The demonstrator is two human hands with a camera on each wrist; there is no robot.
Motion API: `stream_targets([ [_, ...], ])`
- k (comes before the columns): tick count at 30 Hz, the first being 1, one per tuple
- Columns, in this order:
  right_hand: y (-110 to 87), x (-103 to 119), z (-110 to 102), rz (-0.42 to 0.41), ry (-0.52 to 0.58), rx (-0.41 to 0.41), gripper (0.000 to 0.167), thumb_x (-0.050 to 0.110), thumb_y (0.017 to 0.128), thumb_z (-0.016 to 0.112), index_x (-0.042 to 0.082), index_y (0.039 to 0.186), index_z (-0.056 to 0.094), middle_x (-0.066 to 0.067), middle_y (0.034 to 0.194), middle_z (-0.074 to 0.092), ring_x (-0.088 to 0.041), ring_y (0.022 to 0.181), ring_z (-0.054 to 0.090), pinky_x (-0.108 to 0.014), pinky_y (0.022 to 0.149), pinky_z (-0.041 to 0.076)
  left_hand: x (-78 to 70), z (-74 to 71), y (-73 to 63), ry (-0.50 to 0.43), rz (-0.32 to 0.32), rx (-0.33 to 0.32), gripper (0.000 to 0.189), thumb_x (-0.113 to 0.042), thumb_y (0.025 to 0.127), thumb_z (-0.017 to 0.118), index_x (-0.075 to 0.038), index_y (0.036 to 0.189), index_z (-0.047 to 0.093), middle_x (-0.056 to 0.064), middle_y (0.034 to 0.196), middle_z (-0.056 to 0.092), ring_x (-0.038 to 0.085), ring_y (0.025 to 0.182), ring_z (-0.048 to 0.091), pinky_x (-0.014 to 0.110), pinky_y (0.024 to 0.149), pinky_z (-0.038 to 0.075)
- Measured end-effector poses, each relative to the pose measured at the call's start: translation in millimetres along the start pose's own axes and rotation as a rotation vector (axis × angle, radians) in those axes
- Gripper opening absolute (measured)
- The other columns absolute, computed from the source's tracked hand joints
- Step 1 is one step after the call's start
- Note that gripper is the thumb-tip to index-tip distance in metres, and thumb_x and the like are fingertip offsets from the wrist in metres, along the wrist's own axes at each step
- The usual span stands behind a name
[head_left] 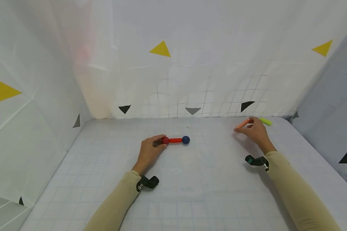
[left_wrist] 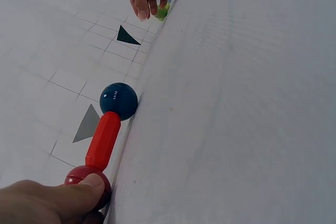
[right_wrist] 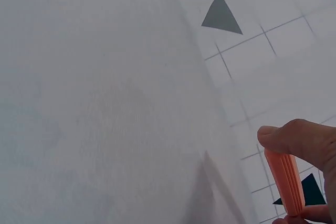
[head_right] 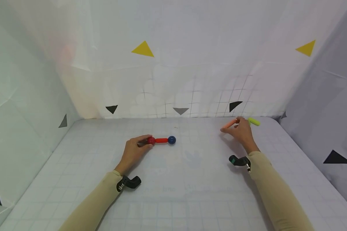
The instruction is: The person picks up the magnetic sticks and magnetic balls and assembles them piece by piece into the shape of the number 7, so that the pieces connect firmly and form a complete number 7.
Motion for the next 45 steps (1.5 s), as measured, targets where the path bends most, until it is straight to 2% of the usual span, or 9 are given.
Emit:
stream_targets([
  [7,-11.4,10,1,-0.017,0.049,-0.009,0.109,0.047,0.083,0.088,-0.008,0.156,0.030,-0.028,0.148,0.041,-0.044,0.131,0.043,-0.056,0.099,0.044,-0.3,1.4,-0.6,-0.007,-0.010,0.004,0.042,-0.011,0.094,0.079,-0.015,0.136,0.072,-0.002,0.117,0.072,0.018,0.107,0.062,0.043,0.101,0.049],
  [11,-15.7,16,2,-0.037,0.059,-0.009,0.106,0.044,0.084,0.087,-0.007,0.157,0.030,-0.027,0.150,0.040,-0.044,0.132,0.043,-0.057,0.100,0.043,-0.7,2.2,-0.4,-0.014,-0.008,0.004,0.042,-0.012,0.095,0.078,-0.015,0.136,0.072,-0.002,0.116,0.072,0.018,0.106,0.063,0.042,0.099,0.050],
  [17,-22.1,23,2,-0.052,0.065,0.009,0.109,0.048,0.084,0.087,-0.006,0.158,0.029,-0.027,0.152,0.039,-0.045,0.134,0.042,-0.059,0.101,0.044,-0.6,3.1,-0.3,-0.022,-0.014,0.003,0.042,-0.011,0.094,0.079,-0.016,0.135,0.072,-0.004,0.114,0.072,0.017,0.105,0.062,0.041,0.097,0.050],
  [28,-39.9,37,7,-0.168,0.093,0.022,0.108,0.052,0.081,0.088,-0.004,0.156,0.034,-0.024,0.151,0.042,-0.044,0.133,0.045,-0.060,0.099,0.044,-1.5,2.2,-0.4,-0.040,-0.009,-0.005,0.042,-0.009,0.093,0.079,-0.013,0.134,0.072,-0.002,0.112,0.073,0.017,0.102,0.065,0.040,0.096,0.051],
  [39,-55.9,54,14,-0.183,0.108,0.043,0.102,0.046,0.080,0.090,-0.001,0.154,0.038,-0.022,0.145,0.047,-0.043,0.131,0.048,-0.055,0.094,0.047,-3.5,2.6,-0.5,-0.035,-0.018,-0.007,0.041,-0.011,0.093,0.079,-0.014,0.134,0.072,-0.001,0.112,0.073,0.018,0.102,0.065,0.041,0.096,0.051],
  [45,-63.9,60,18,-0.192,0.111,0.059,0.104,0.050,0.079,0.090,0.001,0.154,0.039,-0.020,0.141,0.049,-0.042,0.130,0.048,-0.053,0.093,0.047,-3.4,3.3,0.3,-0.032,-0.013,0.000,0.042,-0.010,0.093,0.079,-0.014,0.134,0.072,-0.002,0.112,0.073,0.018,0.102,0.065,0.041,0.096,0.051],
])
Point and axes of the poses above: each hand's wrist, its own y-axis towards the middle knuckle, its own z-axis out of the palm, x = y × z, the point moved 1 cm from there along y, towards the middle knuckle
